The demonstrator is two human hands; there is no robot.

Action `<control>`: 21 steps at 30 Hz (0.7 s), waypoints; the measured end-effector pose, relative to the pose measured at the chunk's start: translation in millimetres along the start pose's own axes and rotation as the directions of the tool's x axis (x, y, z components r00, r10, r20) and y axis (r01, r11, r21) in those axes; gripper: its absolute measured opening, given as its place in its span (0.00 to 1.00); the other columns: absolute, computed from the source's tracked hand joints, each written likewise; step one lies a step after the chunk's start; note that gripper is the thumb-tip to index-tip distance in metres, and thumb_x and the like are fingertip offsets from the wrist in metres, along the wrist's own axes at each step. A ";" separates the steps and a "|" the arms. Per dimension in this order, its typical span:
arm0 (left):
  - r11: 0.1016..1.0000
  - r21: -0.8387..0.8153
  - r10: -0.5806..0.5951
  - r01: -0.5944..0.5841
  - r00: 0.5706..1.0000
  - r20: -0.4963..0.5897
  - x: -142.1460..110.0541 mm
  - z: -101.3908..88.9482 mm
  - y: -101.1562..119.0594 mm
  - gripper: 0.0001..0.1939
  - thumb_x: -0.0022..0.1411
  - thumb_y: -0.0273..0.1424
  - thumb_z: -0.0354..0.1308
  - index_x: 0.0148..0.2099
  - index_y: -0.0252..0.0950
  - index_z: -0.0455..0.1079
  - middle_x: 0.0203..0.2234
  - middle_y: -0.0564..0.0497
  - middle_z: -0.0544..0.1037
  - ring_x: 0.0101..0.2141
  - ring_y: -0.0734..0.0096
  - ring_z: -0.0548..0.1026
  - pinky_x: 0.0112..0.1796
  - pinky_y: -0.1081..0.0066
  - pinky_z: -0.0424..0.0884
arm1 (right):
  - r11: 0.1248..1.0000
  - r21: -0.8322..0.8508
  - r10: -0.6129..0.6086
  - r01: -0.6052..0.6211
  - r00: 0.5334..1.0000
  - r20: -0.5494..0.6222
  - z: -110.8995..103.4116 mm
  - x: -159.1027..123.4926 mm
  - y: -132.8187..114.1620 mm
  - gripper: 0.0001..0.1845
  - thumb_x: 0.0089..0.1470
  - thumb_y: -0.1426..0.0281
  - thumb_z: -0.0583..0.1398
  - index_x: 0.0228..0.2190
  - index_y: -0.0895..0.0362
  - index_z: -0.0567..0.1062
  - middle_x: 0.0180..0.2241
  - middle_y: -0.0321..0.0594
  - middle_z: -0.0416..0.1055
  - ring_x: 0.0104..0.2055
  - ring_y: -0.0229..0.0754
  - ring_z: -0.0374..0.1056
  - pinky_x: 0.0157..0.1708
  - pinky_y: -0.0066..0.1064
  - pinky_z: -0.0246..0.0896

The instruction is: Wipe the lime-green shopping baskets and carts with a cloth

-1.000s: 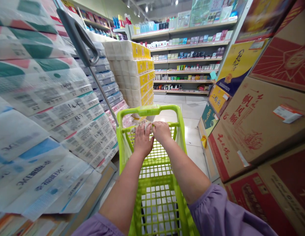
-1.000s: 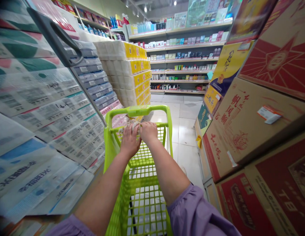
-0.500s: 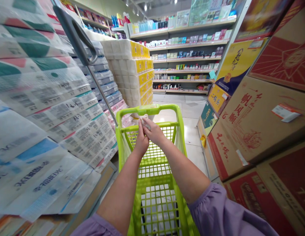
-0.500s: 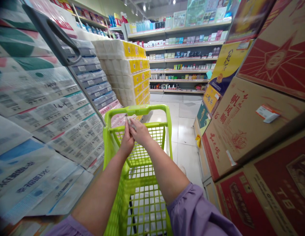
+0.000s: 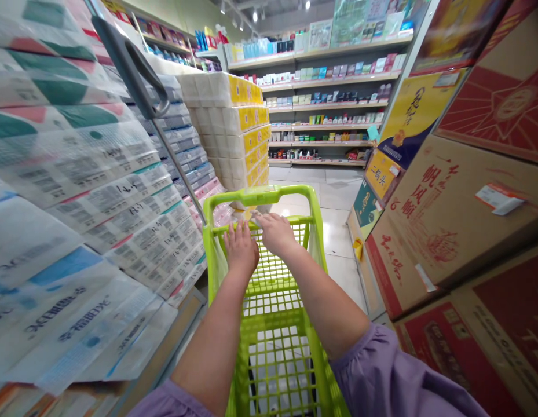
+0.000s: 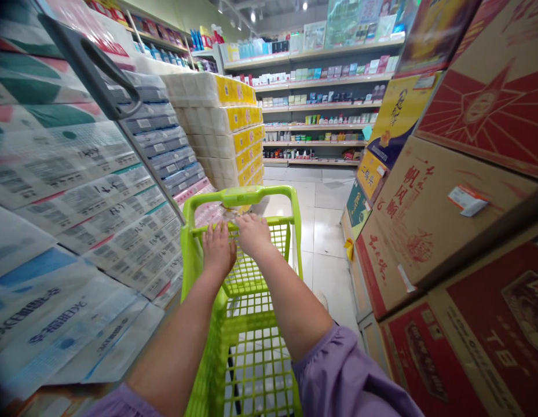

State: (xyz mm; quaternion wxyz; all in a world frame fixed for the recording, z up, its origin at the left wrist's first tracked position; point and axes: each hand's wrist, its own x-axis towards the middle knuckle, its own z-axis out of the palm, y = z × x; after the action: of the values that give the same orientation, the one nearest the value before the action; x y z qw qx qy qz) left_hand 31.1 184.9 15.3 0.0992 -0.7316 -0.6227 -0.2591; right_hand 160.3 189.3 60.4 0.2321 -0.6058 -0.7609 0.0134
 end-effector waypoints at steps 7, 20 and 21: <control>1.000 0.008 -0.021 0.021 0.999 0.030 1.2 0.8 2.7 0.31 0.61 0.31 0.47 0.65 0.27 0.55 0.63 0.37 0.59 0.65 0.45 0.49 0.62 0.44 0.48 | 0.966 -0.068 0.248 -0.250 0.968 -0.041 -16.5 0.5 15.4 0.20 0.56 0.77 0.51 0.49 0.59 0.72 0.49 0.51 0.71 0.55 0.52 0.60 0.50 0.41 0.53; 1.000 -0.026 0.011 -0.011 1.000 0.014 1.2 8.3 -0.2 0.32 0.60 0.31 0.49 0.65 0.26 0.53 0.63 0.35 0.58 0.65 0.44 0.48 0.60 0.45 0.53 | 1.000 0.007 -0.003 0.004 0.996 -0.090 3.0 0.9 6.9 0.23 0.53 0.77 0.53 0.50 0.54 0.71 0.54 0.41 0.68 0.57 0.47 0.56 0.53 0.38 0.51; 1.000 -0.026 0.015 -0.015 1.000 0.011 1.1 8.3 -0.5 0.32 0.60 0.31 0.49 0.65 0.26 0.53 0.63 0.35 0.59 0.65 0.44 0.48 0.60 0.45 0.53 | 0.998 0.015 -0.053 0.054 0.996 -0.076 4.0 1.0 6.0 0.24 0.52 0.77 0.53 0.51 0.53 0.71 0.56 0.39 0.67 0.58 0.46 0.55 0.53 0.37 0.51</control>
State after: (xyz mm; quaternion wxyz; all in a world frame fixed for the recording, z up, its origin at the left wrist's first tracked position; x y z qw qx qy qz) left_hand 32.9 189.9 8.8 0.0884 -0.7390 -0.6142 -0.2622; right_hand 164.2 192.9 55.4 0.2661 -0.5834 -0.7673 -0.0095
